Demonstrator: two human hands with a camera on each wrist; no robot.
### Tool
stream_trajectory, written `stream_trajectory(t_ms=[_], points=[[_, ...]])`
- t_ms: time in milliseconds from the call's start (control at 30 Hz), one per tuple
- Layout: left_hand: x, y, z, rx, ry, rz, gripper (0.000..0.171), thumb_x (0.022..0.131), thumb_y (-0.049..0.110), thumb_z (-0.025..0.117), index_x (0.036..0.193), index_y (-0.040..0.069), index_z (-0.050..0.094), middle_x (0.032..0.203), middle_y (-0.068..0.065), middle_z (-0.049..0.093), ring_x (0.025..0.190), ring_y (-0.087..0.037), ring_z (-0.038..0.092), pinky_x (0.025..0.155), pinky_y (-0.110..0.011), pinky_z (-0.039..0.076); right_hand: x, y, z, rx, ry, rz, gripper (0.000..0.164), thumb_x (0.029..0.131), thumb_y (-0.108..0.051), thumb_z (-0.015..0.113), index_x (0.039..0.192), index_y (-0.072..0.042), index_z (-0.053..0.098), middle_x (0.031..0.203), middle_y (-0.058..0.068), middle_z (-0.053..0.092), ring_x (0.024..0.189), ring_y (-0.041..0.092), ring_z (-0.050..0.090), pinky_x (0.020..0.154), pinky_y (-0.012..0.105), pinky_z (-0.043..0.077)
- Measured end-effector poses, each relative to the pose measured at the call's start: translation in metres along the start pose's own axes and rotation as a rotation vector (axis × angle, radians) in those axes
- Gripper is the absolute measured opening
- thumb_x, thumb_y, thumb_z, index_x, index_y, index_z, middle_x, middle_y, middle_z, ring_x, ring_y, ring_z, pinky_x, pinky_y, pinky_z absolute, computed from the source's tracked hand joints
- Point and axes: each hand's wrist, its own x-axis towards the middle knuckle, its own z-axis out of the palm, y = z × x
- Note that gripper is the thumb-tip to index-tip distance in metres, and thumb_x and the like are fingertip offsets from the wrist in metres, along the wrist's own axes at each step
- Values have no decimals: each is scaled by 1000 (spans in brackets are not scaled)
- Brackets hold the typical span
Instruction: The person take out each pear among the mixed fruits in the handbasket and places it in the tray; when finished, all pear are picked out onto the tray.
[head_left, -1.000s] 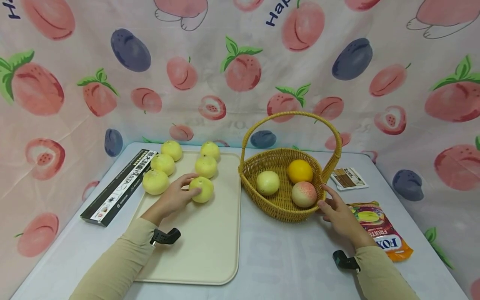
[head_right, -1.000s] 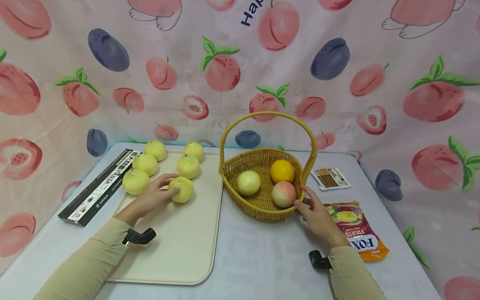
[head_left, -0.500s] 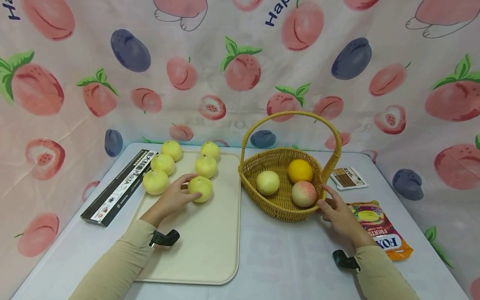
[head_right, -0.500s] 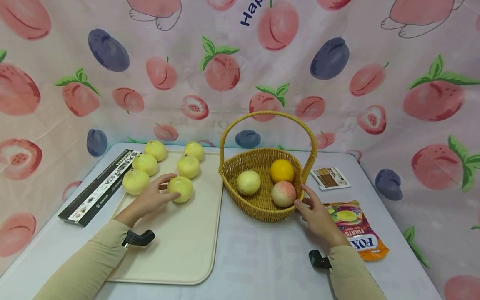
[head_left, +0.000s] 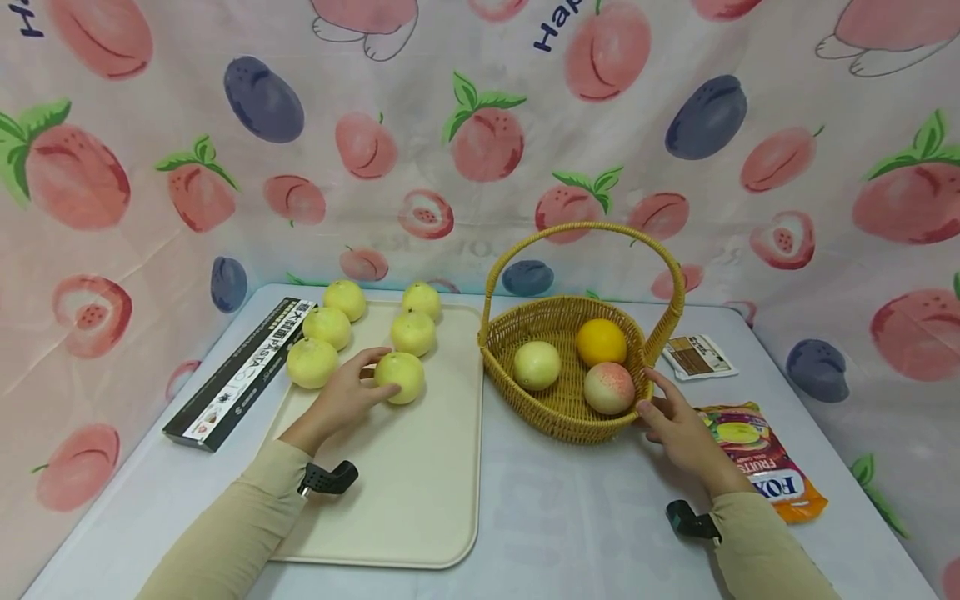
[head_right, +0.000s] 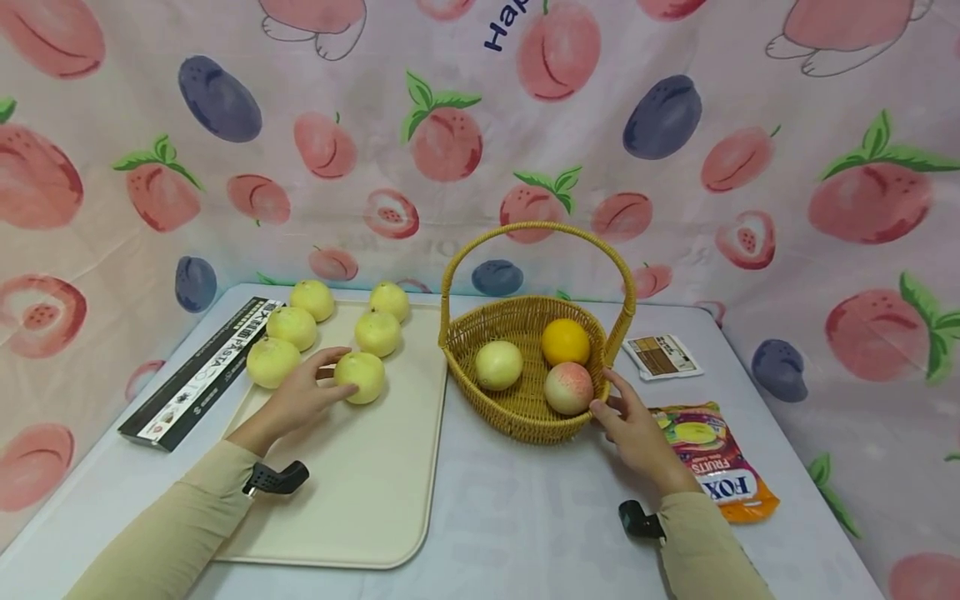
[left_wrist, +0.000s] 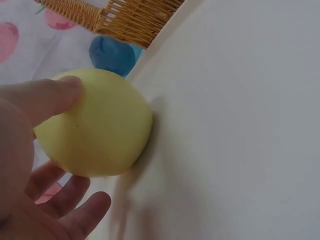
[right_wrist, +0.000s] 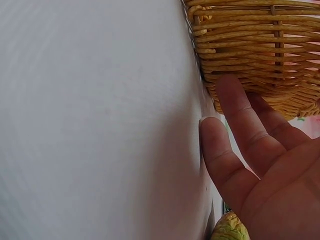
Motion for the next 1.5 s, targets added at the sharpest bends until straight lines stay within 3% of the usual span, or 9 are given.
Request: stream_trajectory(t_ms=[433,833,1500], points=[[5,-1,3,7,7,16,66,92,20,74,149,5,43,141,-22,47,125,-43,51,95,-49,49,0,1,0,5,-3,-8,70,107,-42,43,162,-17,9,147,42,32,119,50,55,88,51,54],[12,4,4,-8,-10,-65,69,92,26,75,151,13,41,146,-15,44,128,-36,48,95,-46,48,0,0,-1,15,-15,-18,70,107,-42,42,162,-16,7,147,42,31,121,53,52,89,53,53],[11,4,7,-56,2,-76,74,92,23,75,153,10,35,151,-20,38,133,-40,43,101,-50,44,1,2,-1,21,-22,-2,70,107,-43,42,163,-18,7,148,41,31,121,51,53,90,52,53]])
